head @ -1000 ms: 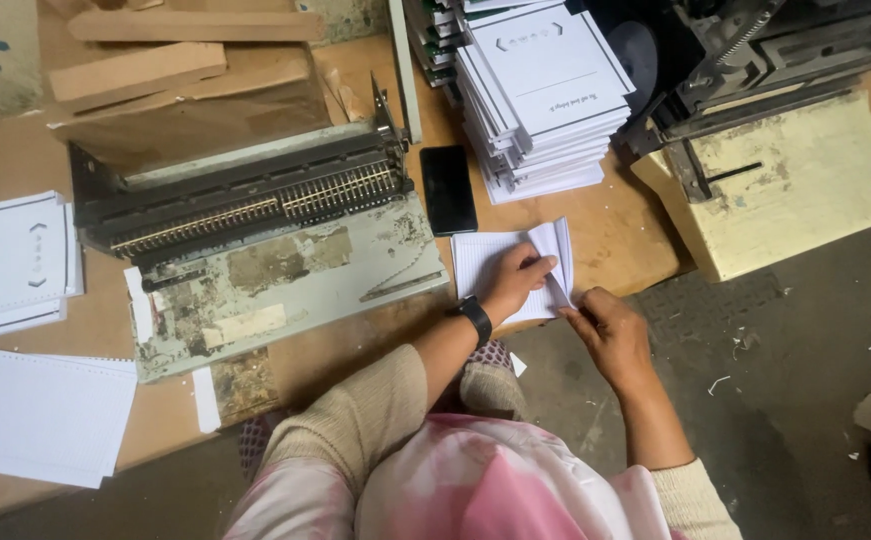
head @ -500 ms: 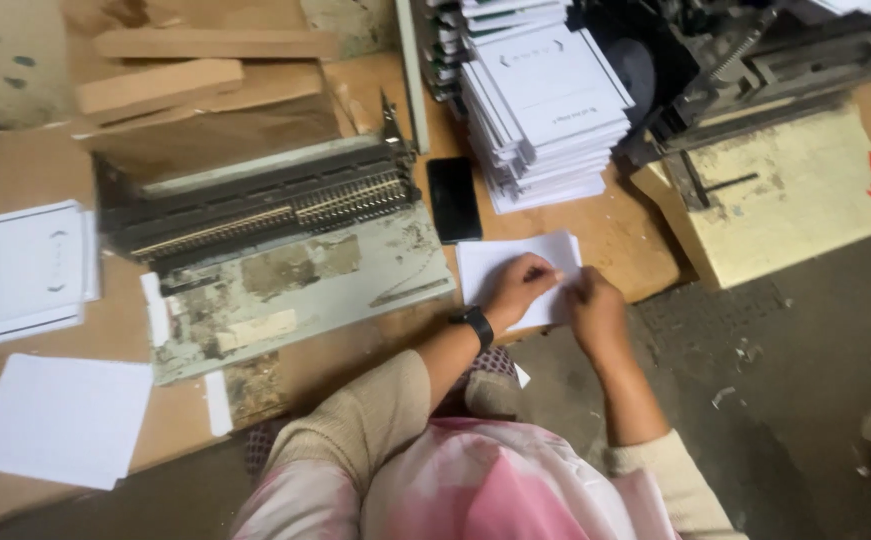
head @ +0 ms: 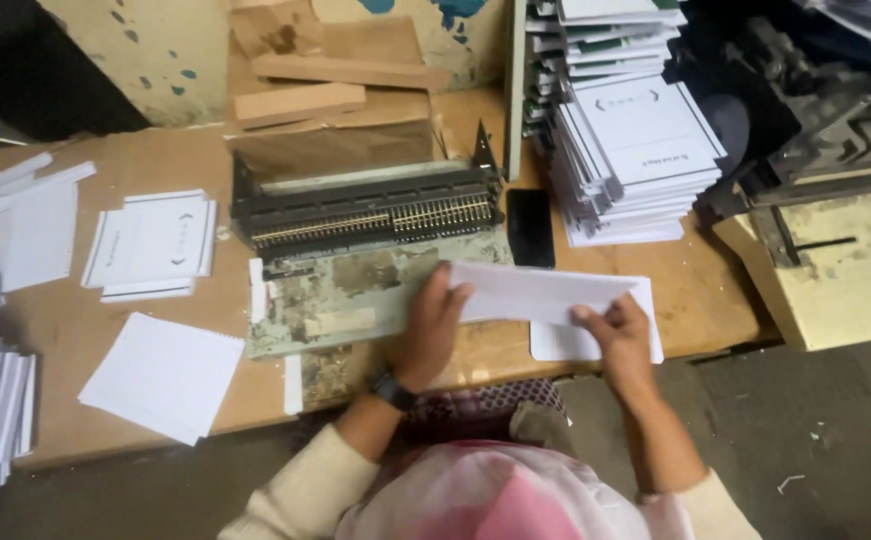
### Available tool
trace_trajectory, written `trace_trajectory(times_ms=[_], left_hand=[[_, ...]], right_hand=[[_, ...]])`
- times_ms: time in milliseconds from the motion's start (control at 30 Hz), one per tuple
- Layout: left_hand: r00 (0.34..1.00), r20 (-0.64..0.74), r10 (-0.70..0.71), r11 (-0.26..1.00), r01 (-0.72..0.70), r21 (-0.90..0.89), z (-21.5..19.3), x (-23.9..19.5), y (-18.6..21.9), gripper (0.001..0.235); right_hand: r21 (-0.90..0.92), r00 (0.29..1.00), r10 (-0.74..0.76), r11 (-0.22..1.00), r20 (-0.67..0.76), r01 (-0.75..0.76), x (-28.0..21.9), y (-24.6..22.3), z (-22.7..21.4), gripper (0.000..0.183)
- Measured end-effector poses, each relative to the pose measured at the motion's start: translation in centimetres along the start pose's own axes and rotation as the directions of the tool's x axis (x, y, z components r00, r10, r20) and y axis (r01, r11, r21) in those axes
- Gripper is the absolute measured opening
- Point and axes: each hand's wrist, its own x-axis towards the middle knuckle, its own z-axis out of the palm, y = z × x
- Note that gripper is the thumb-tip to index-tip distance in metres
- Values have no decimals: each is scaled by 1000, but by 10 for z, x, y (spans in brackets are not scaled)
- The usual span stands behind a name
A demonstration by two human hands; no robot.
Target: Manually punching holes in stacks of paper using a punching machine and a wooden block for alignment.
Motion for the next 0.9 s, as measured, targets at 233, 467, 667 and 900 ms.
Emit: trace_trajectory(times_ms=[233,467,667,900], left_hand=[[985,-137,103,994,-96,54,-68,-6,40,26],[964,-265,-15,977,71,202,-82,-17,23,25],[970,-239,-44,909,138,392,-91,-13,-14,38],[941,-327,-90,793,266,548,-87,-29,10,40]], right_hand=[[257,979,-121,963,164,77,-4,-95,124,27],[164,974,-85,985,210,50,8,-35,143,17],[131,962,-137,985,236,108,-3,-61,147,19],[-3,940,-38,999,340,42,-20,-73,151,47]])
